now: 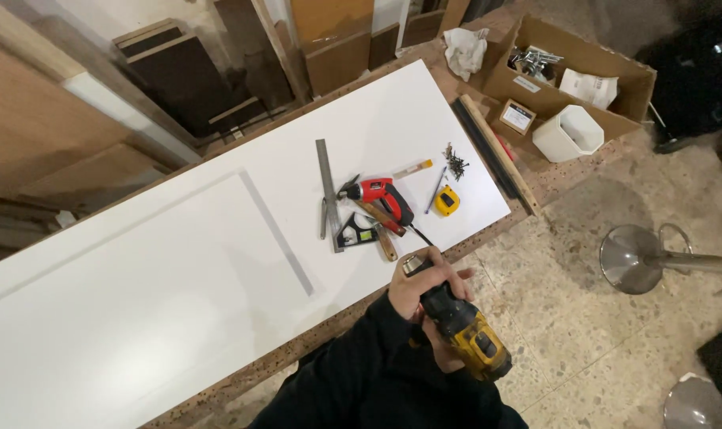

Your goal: The person assembles white cabinet door panels on a workbench. They position thin trim strips along the panel edges, mark positions with a pencil, drive nails with a hammer, take measurements with a tape measure, and drill holes with a cordless drill, repositioning the panels as they work.

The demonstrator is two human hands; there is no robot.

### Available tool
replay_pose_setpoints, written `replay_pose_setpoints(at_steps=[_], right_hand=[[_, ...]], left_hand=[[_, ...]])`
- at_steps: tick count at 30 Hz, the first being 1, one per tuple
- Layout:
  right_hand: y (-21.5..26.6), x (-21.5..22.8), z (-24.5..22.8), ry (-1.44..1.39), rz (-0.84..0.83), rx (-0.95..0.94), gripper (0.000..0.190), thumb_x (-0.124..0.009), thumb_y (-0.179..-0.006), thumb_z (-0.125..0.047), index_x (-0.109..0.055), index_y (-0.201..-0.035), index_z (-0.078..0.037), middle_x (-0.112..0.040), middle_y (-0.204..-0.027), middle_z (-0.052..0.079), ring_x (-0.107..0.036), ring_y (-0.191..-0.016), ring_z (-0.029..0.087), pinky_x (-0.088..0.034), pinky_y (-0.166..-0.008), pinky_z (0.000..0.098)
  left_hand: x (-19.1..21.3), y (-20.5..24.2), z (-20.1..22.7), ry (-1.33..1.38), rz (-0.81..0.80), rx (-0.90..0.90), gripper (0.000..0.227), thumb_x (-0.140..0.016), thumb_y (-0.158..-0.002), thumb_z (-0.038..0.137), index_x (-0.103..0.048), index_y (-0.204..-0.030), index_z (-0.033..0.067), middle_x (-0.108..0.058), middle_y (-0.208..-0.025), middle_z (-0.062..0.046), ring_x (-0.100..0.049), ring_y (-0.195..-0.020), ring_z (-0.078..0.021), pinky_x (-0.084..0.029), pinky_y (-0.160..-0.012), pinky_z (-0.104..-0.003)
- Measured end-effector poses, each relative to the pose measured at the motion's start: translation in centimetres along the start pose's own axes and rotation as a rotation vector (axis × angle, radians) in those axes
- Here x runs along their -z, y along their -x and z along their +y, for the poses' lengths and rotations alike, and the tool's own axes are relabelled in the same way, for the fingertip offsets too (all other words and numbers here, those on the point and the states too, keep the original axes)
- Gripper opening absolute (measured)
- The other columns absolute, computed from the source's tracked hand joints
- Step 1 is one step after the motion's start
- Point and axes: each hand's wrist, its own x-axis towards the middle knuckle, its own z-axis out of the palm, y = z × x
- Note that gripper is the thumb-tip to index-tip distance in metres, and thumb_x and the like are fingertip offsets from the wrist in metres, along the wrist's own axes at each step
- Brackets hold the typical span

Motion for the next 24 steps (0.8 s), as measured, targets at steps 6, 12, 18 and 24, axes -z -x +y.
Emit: replay_pose_setpoints(at_steps=[6,12,18,24], right_hand=[[-8.1,5.8,6.9,-0.22,-0.273,-0.117,0.039,-0.08,-0.082,-0.024,-0.069,-0.116,-0.008,-0.073,-0.111,0.007,-0.068,-0.101,0.017,-0.055,-0.085,0.0341],[-14.7,9.7,12.1,-0.325,-0.387,-0.2,0.032,-0.077,-0.087,-0.021,-0.07,-0.116,-0.009,-0.074,-0.11,0.006,-0.069,-0.098,0.017,-0.056,-0.084,0.034],[-20.9,13.2,9.5,-0.342,-0.388,-0.266,0.026,-0.078,-0.089,-0.016,-0.07,-0.112,-0.007,-0.073,-0.102,0.007,-0.066,-0.09,0.02,-0.054,-0.079,0.0353],[-29.6,7.3,1.4,-0.402,-0.443,-0.301,0.02,-0.08,-0.091,-0.011,-0.071,-0.108,-0.005,-0.071,-0.095,0.008,-0.064,-0.082,0.022,-0.053,-0.073,0.0367]], left_hand=[[5.4,-10.5,-2.9,-0.508,-0.242,0.015,0.051,-0.067,-0.094,0.036,-0.048,-0.132,0.0075,-0.067,-0.121,-0.021,-0.067,-0.113,-0.0281,-0.052,-0.102,-0.048],[21.2,-24.3,-3.0,-2.44,0.681,-0.293,0.032,-0.069,-0.075,0.034,-0.068,-0.098,0.0134,-0.067,-0.103,-0.012,-0.062,-0.098,-0.0321,-0.05,-0.078,-0.045],[28.5,-26.8,-4.6,-2.567,0.449,-0.254,0.015,-0.062,-0.103,0.028,-0.064,-0.102,0.0126,-0.063,-0.094,-0.01,-0.064,-0.097,-0.0336,-0.052,-0.086,-0.049],[15.2,-13.7,2.3,-1.767,0.572,-0.431,0.014,-0.06,-0.102,0.01,-0.057,-0.115,0.0061,-0.072,-0.099,-0.017,-0.07,-0.096,-0.0366,-0.056,-0.079,-0.045]])
